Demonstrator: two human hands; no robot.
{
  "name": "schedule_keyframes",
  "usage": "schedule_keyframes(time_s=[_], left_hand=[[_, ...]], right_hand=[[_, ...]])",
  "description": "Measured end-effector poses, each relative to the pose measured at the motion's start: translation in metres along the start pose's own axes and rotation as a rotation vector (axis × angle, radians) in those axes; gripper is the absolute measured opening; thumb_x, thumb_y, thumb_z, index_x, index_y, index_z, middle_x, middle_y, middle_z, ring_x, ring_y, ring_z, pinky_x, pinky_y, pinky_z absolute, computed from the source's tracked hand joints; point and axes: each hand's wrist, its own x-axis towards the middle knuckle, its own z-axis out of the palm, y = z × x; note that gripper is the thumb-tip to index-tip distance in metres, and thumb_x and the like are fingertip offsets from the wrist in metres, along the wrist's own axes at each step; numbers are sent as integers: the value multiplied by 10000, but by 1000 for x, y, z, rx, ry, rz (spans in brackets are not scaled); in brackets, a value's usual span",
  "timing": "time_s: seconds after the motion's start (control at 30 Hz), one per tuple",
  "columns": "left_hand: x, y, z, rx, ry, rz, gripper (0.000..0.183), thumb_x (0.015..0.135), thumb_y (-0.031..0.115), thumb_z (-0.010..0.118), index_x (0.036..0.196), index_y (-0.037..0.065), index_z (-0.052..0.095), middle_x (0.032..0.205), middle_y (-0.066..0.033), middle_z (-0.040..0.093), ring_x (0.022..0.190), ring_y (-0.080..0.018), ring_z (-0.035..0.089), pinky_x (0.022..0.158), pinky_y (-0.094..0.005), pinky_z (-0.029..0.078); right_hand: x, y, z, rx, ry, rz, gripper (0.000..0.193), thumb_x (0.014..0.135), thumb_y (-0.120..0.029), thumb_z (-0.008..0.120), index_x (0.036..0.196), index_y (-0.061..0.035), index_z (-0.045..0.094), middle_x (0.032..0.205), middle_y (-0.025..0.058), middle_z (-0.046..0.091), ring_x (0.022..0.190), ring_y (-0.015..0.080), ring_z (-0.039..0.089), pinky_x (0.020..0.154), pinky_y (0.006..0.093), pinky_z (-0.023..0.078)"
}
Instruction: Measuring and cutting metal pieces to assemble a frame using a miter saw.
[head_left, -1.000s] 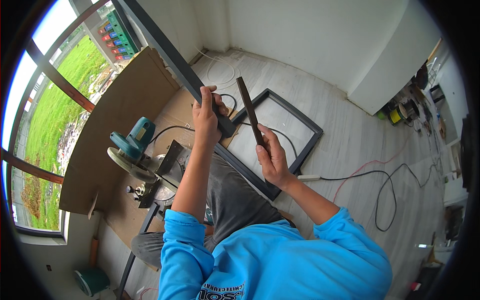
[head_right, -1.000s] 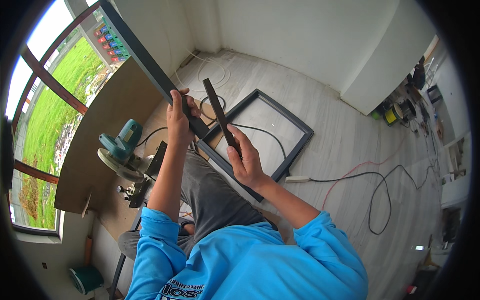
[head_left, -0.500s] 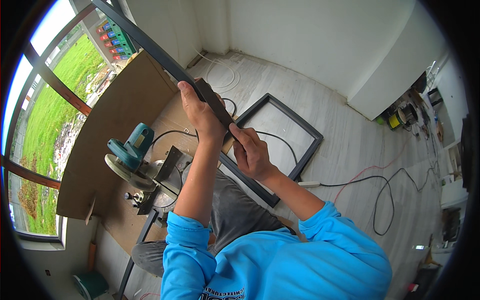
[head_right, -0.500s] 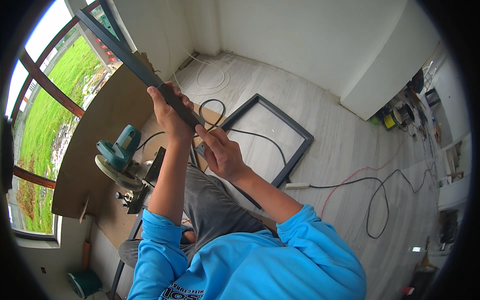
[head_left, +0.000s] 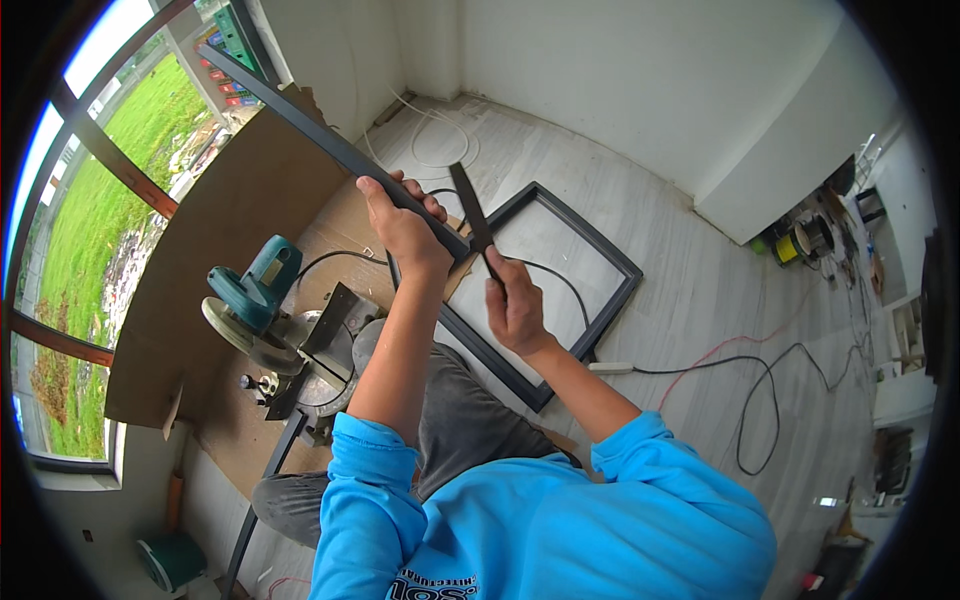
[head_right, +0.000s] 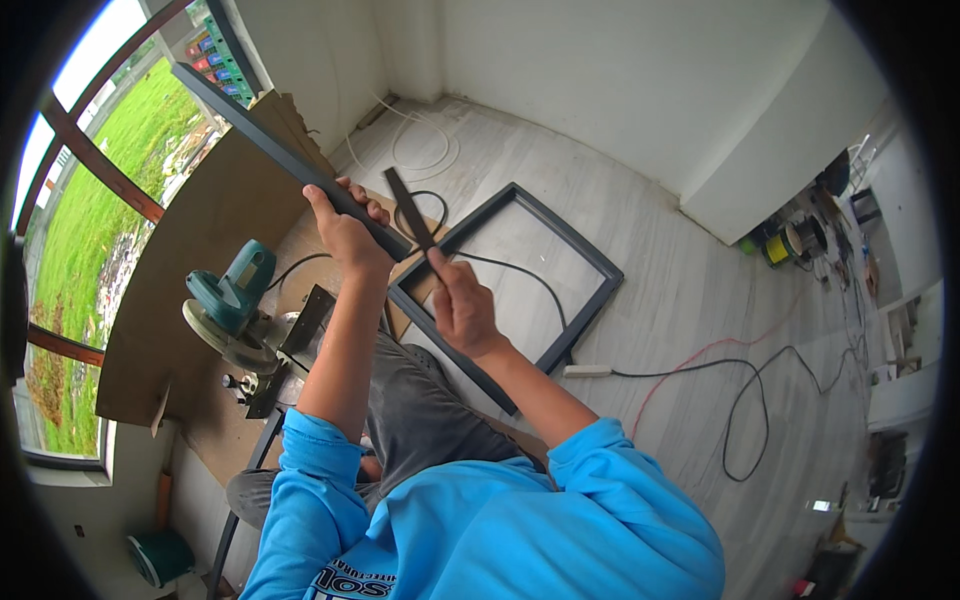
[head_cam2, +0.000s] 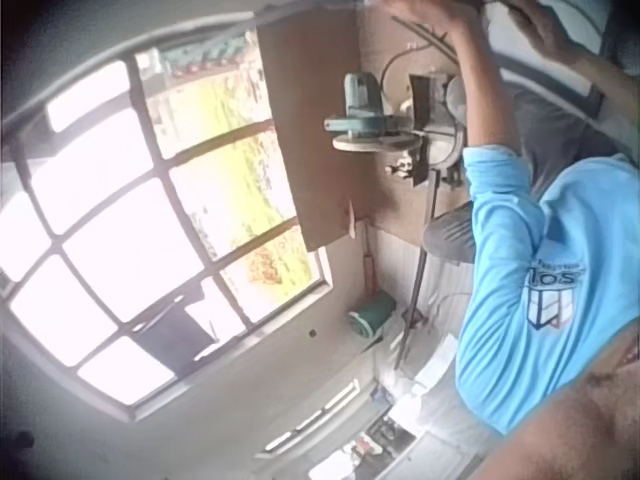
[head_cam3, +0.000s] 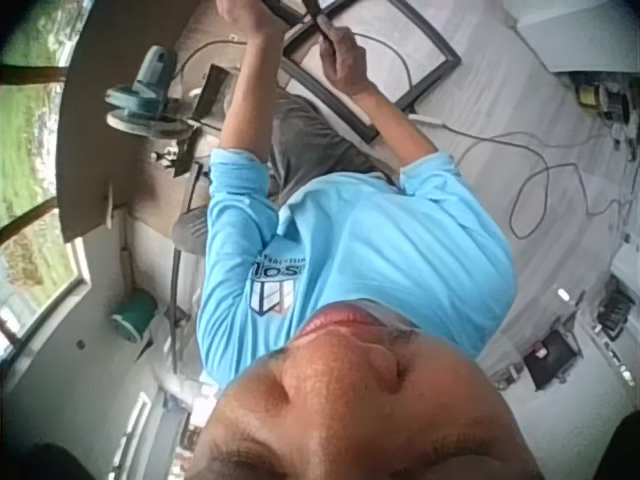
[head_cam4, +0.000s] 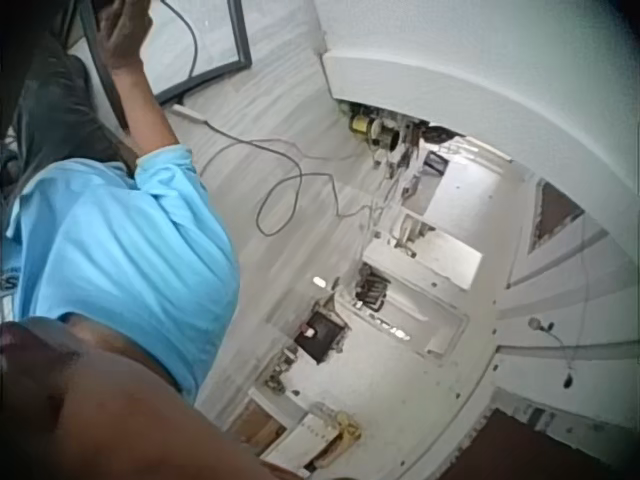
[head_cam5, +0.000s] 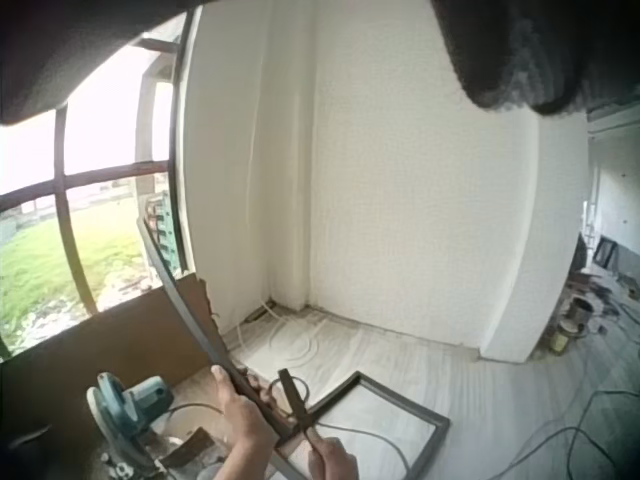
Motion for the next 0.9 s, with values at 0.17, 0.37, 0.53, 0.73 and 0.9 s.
schedule_keyframes(time_s=[0.17, 0.37, 0.53, 0.73, 0.9], left_hand=[[-2, 2, -12, -28, -14, 12, 535, 1011, 574, 331, 998, 54, 457, 749, -44, 462, 563, -152, 448, 509, -298, 379], [-11, -8, -12, -14, 19, 39, 506, 1010, 563, 349, 998, 69, 454, 730, -32, 470, 509, -132, 455, 453, -280, 397], [-14, -4, -23, -11, 30, 59, 537, 1011, 575, 332, 1023, 52, 451, 742, -48, 471, 541, -152, 450, 494, -285, 391], [-15, -8, -34, -4, 23, 79, 525, 1010, 570, 344, 1020, 57, 454, 743, -44, 477, 537, -142, 458, 480, -272, 396], [-21, -7, -37, 8, 48, 76, 530, 1007, 575, 348, 1014, 57, 459, 751, -43, 481, 540, -138, 463, 483, -264, 402]], right_hand=[[-13, 0, -2, 490, 68, 498, 476, 970, -120, 555, 1379, -2, 342, 690, -14, 433, 610, 39, 394, 541, 211, 341], [21, -45, 20, 791, 52, 612, 189, 915, -175, 676, 857, -92, 516, 638, -80, 439, 535, -6, 366, 491, 167, 307], [18, -59, 25, 991, 65, 741, 147, 961, -165, 608, 875, -71, 534, 557, -54, 452, 409, 16, 388, 366, 195, 329], [8, -57, 31, 978, 69, 746, 156, 963, -184, 605, 900, -50, 558, 574, -44, 462, 425, 23, 403, 379, 193, 339], [3, -60, 28, 1054, 84, 779, 169, 967, -196, 603, 894, -49, 562, 579, -40, 460, 436, 25, 411, 386, 194, 346]])
